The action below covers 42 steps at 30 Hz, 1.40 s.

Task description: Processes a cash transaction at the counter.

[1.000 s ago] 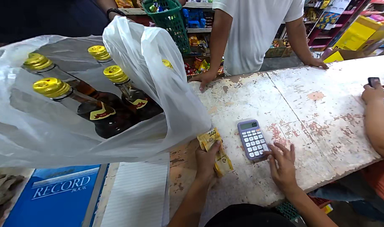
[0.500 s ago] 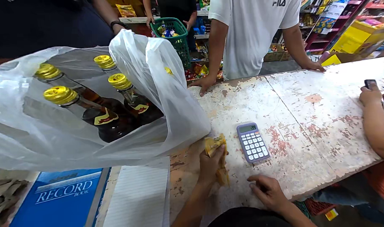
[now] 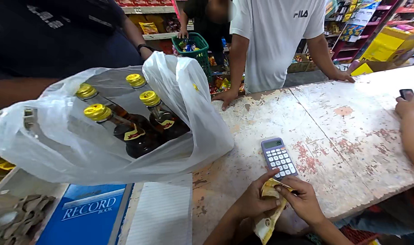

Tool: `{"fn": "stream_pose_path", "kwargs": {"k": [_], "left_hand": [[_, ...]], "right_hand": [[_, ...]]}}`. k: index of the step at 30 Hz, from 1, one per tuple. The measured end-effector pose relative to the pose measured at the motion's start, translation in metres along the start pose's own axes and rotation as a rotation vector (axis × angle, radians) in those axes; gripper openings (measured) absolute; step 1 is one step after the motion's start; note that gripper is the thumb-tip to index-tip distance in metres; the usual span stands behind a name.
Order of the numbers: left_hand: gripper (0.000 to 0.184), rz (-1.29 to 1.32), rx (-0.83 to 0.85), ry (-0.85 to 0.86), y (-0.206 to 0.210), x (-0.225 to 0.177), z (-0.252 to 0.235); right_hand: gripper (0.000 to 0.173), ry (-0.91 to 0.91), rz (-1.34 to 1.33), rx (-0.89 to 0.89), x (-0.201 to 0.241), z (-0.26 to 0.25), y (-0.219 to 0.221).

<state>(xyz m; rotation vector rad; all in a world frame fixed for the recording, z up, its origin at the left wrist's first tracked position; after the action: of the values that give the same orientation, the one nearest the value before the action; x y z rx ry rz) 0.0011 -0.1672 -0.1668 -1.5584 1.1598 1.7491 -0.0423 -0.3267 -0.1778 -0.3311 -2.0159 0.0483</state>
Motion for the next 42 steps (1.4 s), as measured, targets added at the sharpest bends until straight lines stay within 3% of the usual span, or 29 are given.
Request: {"fn": "stream_pose_path", "kwargs": {"k": [1, 5, 9, 22, 26, 30, 34, 42], "left_hand": [[0.078, 0.016, 0.017, -0.039, -0.001, 0.001, 0.002], [0.031, -0.012, 0.024, -0.237, -0.011, 0.009, 0.009], [0.018, 0.090, 0.025, -0.324, -0.015, 0.011, 0.012], [0.016, 0.043, 0.140, -0.238, -0.035, 0.015, 0.022], [0.015, 0.099, 0.084, -0.205, -0.043, 0.020, 0.021], [0.024, 0.099, -0.028, -0.140, -0.054, 0.028, 0.019], [0.030, 0.084, -0.002, -0.083, -0.057, 0.027, 0.017], [0.045, -0.021, 0.106, -0.247, -0.039, 0.032, 0.023]], "right_hand": [[0.011, -0.029, 0.016, -0.020, 0.003, -0.004, -0.005], [0.011, -0.042, 0.046, -0.165, 0.011, -0.024, -0.038], [0.011, -0.003, 0.088, -0.236, 0.009, -0.029, -0.064], [0.006, -0.071, 0.026, -0.260, 0.006, -0.011, -0.056], [0.007, -0.053, -0.002, -0.260, 0.010, -0.006, -0.058], [0.008, 0.036, -0.082, -0.169, 0.006, 0.008, -0.052], [0.009, 0.083, -0.113, -0.053, 0.011, 0.016, -0.040], [0.014, 0.096, -0.066, 0.150, 0.012, 0.014, -0.020]]}}
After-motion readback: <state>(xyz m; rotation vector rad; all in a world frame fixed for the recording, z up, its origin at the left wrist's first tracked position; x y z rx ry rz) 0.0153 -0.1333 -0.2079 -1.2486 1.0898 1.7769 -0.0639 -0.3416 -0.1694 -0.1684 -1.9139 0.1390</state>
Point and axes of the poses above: each hand's wrist, its own z-axis away from the middle knuckle, its own y-axis out of the palm, x = y × z, the point moved 6 cm from there along -z, towards the middle knuckle, and after that the axes turned 4 degrees about -y, right-handed, at the moved point
